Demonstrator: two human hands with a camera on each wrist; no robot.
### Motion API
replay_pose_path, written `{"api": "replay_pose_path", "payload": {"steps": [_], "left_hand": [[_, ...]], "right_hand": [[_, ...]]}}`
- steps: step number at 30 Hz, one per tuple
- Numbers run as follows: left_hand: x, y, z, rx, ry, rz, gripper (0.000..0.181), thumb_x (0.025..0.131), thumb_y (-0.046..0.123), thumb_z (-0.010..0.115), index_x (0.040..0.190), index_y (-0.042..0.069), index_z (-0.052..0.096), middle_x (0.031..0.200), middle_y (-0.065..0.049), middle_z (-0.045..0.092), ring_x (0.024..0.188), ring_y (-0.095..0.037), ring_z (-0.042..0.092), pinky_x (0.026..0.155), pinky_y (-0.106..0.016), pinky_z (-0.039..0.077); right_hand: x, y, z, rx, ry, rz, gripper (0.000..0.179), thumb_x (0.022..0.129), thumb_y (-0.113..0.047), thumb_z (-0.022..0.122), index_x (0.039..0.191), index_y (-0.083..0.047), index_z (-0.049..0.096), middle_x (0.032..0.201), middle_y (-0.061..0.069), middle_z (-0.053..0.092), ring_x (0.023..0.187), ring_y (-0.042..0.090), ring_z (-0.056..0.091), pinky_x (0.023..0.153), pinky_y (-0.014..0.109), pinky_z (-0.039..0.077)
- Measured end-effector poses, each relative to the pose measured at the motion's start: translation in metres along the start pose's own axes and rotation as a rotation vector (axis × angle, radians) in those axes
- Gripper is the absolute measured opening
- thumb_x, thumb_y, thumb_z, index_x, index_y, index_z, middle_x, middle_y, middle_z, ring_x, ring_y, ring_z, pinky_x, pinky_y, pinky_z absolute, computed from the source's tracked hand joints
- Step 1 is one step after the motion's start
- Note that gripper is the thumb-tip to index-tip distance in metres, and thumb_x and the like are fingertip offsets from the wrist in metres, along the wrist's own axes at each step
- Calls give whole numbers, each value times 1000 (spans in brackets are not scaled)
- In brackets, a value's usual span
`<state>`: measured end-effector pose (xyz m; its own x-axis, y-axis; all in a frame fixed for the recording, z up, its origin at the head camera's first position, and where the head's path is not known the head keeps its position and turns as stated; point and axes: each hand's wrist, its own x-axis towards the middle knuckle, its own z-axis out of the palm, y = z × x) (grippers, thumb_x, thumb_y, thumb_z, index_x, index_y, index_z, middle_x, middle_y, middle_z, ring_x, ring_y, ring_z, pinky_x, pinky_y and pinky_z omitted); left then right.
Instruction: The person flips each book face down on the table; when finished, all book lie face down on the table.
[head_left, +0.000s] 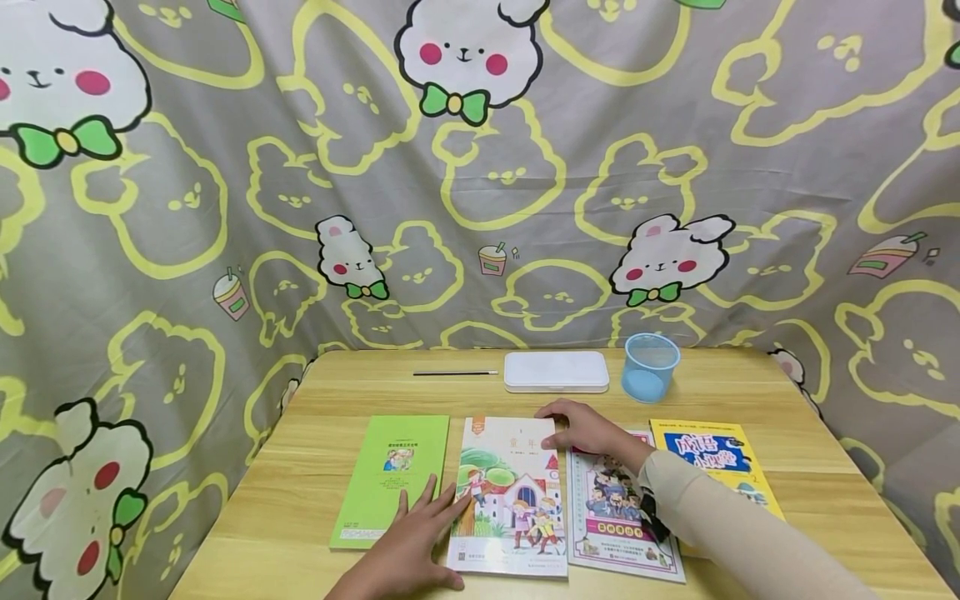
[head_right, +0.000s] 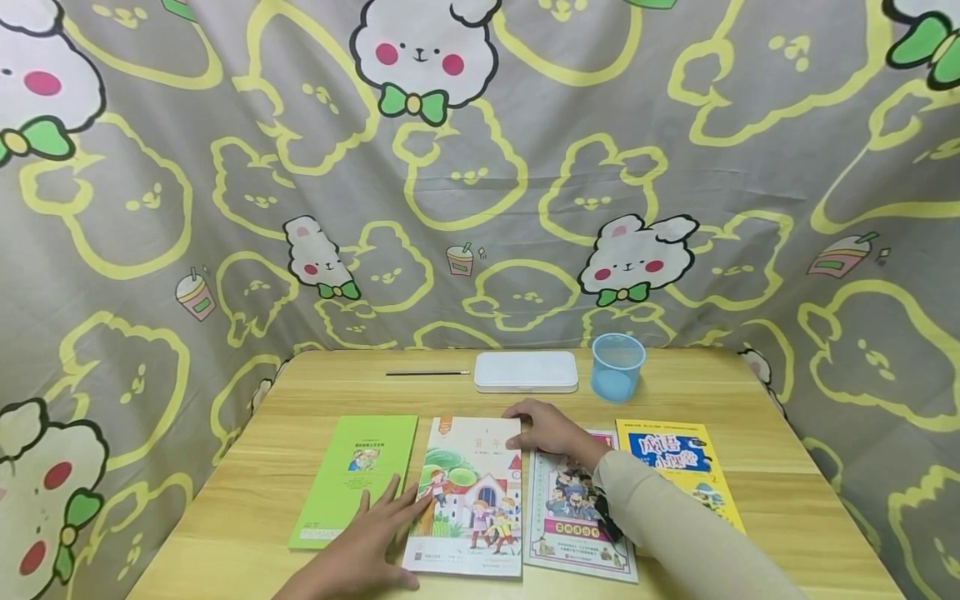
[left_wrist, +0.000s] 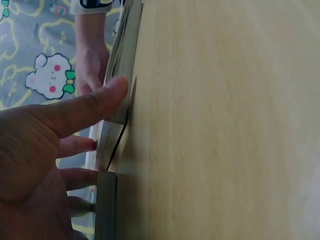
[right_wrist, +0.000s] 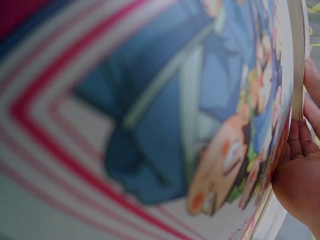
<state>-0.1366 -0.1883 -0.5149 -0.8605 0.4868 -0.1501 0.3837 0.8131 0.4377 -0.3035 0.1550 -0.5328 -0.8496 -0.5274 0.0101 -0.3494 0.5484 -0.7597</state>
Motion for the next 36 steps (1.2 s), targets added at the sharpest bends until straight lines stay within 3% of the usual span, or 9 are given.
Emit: {"api": "replay_pose_path", "payload": {"steps": [8, 20, 36], "left_hand": [[0, 1, 0, 10, -14, 0, 107, 73, 56, 85, 162, 27, 34, 168, -11, 28, 156, -45, 10, 114, -80, 6], [1, 3, -2, 29, -8, 22, 107, 74, 56, 85, 162, 22, 35, 168, -13, 28, 157, -43, 9, 116, -78, 6], [-1, 7, -9, -158, 16, 17, 104, 74, 50, 88, 159, 15, 40, 167, -16, 27, 156, -44, 10, 117, -76, 3]], "right_hand": [[0, 0, 1, -8, 5, 4, 45, 90, -31, 81, 131, -15, 68, 129, 5, 63, 117, 26, 59, 100, 49, 50], [-1, 0, 1, 6, 1, 1, 47, 91, -30, 81, 132, -14, 67, 130, 5, 63, 117, 26, 59, 99, 49, 50], [-1, -1, 1, 11, -6, 14, 47, 91, -31, 80, 133, -15, 67, 132, 4, 62, 116, 23, 59, 97, 45, 51]]}}
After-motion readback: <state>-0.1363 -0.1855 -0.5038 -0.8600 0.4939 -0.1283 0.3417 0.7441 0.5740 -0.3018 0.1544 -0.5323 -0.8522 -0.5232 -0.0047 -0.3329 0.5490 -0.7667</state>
